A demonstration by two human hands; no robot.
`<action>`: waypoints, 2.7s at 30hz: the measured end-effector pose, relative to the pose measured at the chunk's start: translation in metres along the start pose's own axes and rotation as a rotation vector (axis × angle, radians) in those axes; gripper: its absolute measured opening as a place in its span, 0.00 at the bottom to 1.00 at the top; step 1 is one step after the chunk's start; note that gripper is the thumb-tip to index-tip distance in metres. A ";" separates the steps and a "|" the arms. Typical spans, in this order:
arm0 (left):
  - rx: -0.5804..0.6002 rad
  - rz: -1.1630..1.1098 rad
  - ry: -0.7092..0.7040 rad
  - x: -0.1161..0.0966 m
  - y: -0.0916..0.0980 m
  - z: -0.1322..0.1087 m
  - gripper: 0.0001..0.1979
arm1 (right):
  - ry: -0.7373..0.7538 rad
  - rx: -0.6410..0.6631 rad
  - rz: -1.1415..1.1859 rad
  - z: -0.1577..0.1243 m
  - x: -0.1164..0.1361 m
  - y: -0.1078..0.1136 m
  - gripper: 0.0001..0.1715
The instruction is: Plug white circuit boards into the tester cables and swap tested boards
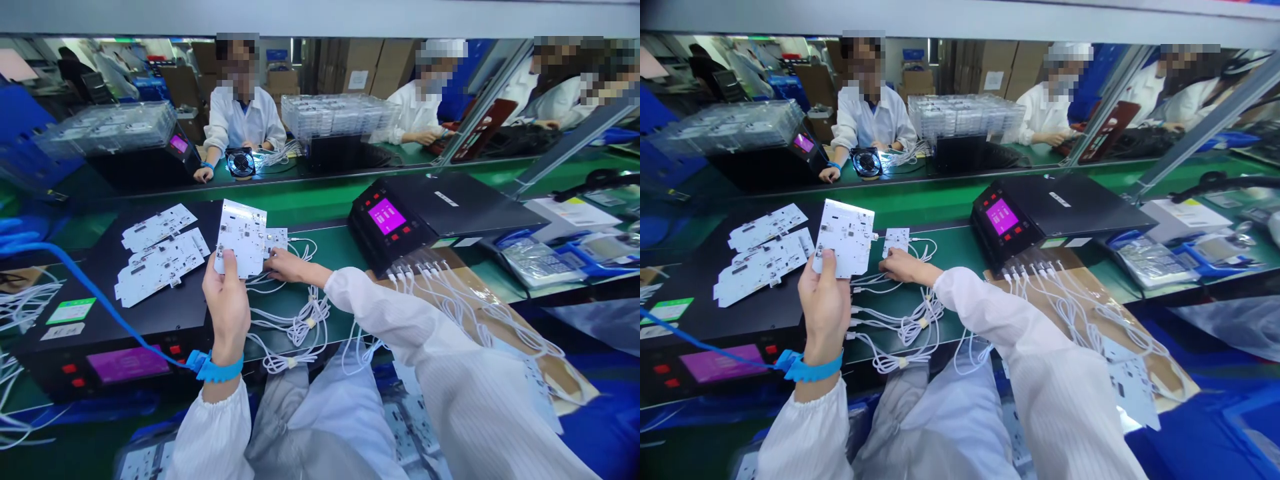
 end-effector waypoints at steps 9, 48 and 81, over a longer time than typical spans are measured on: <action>-0.101 0.026 0.048 0.008 0.002 0.003 0.23 | -0.130 -0.432 0.428 -0.027 -0.012 0.059 0.08; 0.005 0.235 -0.048 0.028 -0.007 0.024 0.34 | -0.083 -0.708 0.517 -0.101 0.001 0.124 0.23; -0.017 0.381 -0.210 0.017 -0.024 0.009 0.21 | -0.066 -0.937 0.477 -0.085 0.060 0.134 0.14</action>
Point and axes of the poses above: each hand's wrist, its own z-axis towards the middle knuckle, its own y-axis out of the back of the hand, x = y × z, the point moved 9 cm from there along z, towards the middle knuckle, and after that the axes turned 9 degrees about z, right-handed, at the moved point
